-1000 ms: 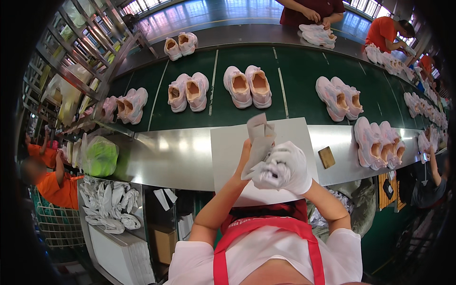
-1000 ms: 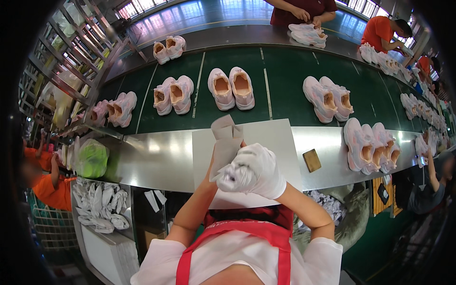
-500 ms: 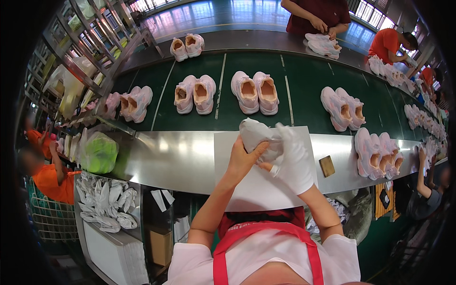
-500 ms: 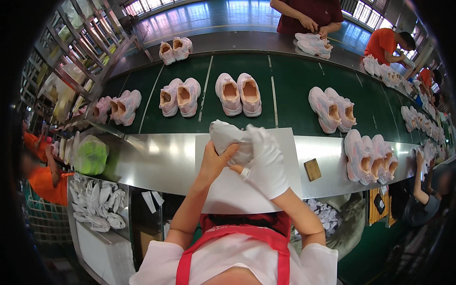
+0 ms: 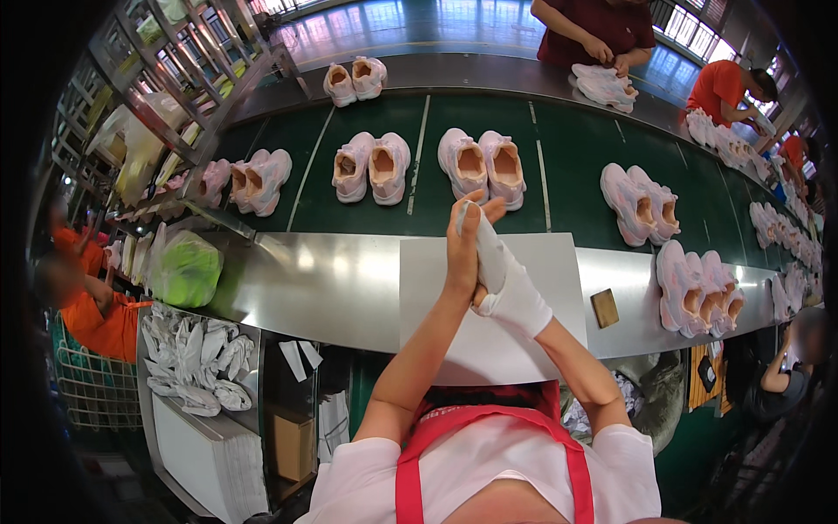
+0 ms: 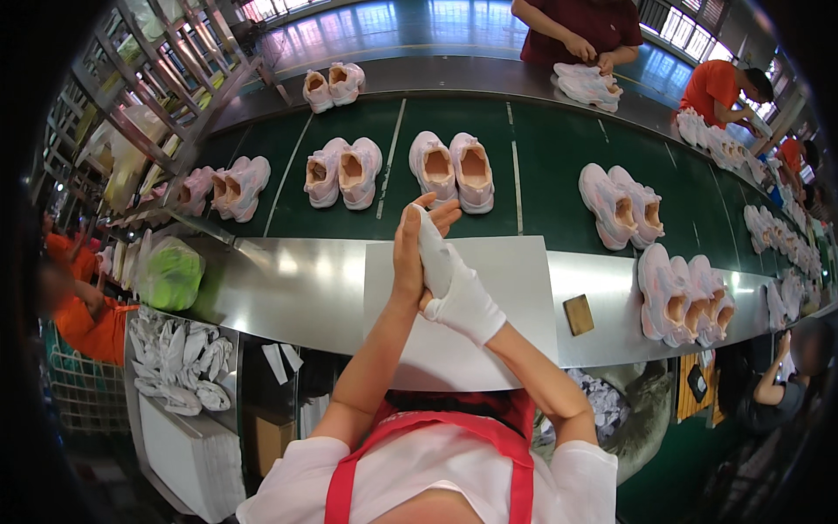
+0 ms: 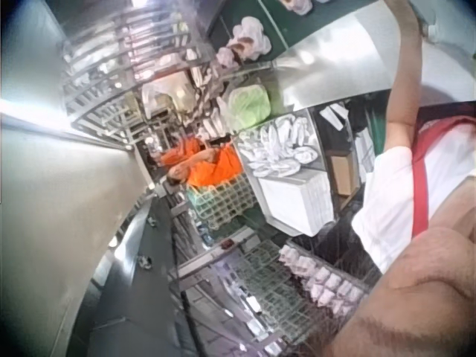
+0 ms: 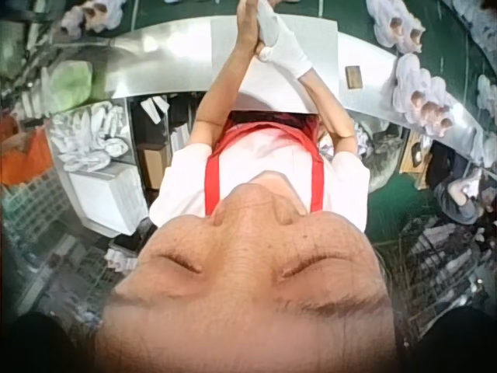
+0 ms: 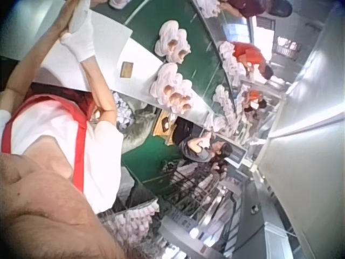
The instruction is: The person wraps individual shoes in white paper on a moving conveyor belt. They pick up a shoe, fold a sheet of paper around it, and place the wrapped shoe back on the belt. This process is repeated continuously as shoes move along the line.
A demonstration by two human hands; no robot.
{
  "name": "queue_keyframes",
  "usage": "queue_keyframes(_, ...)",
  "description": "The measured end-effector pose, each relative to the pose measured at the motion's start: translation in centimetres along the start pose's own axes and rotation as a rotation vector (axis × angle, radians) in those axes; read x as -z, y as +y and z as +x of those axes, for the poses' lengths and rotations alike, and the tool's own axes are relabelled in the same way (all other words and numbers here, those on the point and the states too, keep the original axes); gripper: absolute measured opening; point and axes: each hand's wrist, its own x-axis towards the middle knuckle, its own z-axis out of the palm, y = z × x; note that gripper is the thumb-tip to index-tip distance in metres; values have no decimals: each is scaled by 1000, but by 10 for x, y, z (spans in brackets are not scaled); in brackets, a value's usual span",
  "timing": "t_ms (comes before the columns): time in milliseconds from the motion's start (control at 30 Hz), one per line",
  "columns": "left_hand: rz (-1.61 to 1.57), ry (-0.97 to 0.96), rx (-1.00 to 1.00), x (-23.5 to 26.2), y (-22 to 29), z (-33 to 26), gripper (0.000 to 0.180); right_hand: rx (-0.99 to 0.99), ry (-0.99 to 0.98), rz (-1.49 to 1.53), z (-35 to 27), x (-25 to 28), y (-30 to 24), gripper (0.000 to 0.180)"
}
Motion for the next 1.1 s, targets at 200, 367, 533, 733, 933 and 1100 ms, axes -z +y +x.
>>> queue_keyframes(200,-380,-66,165,22,-5,24,22,-48,15,-147,7,15,-6,64)
queue_keyframes(367,-441,-69,335,10,-26,43,43,169,172,-545,1,13,18,59)
queue_keyframes(533,98,-128,15,4,-94,138,36,-108,369,-1014,46,83,24,30)
queue_keyframes(733,1249,-514,-174,-21,-127,226,22,-258,-61,-1486,123,112,24,24)
queue_keyframes(933,1155,-652,-38,-26,-110,218,18,-345,-169,-1480,177,104,78,28)
queue_keyframes(1100,1117,-679,-126,-19,-113,217,20,-374,-340,-1424,187,107,86,30)
